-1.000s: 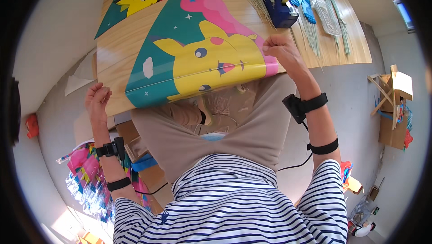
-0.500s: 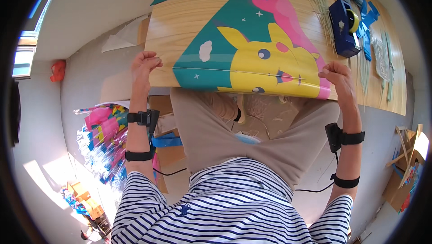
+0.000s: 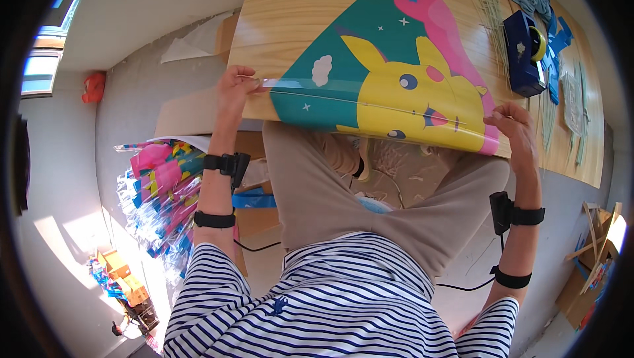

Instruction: The recorder is assembling a Pikachu-themed kite by applying adhesive tape and attaching support strings to the plastic body.

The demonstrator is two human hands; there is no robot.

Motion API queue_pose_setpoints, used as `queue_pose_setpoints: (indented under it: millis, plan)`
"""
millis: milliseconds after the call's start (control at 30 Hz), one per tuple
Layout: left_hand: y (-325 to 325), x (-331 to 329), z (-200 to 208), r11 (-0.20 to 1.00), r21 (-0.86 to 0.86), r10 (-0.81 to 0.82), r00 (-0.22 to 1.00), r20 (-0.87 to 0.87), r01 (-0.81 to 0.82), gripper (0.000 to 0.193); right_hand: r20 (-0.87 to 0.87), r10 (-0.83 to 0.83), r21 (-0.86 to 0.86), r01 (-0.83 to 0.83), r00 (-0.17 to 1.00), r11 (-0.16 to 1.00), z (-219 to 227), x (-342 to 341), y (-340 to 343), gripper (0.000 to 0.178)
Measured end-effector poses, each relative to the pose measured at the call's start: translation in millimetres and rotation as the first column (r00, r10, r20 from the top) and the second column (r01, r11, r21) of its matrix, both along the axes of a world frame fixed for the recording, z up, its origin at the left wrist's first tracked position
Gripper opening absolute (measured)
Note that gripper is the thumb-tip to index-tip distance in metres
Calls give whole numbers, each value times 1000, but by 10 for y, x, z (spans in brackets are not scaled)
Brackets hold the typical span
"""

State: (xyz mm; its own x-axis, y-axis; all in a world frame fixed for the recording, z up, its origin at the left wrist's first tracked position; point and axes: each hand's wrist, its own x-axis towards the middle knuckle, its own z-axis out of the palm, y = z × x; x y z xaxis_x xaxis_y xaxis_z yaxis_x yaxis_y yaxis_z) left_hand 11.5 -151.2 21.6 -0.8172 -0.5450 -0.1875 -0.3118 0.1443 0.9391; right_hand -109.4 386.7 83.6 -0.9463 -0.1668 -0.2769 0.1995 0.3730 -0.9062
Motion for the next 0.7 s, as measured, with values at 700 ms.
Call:
queue_pose_setpoints:
  millis: [700]
  plan:
    - [72, -3, 6, 1000, -30, 3, 998, 62, -1, 26, 6, 20, 51, -21, 1000, 998, 48, 6, -15, 11]
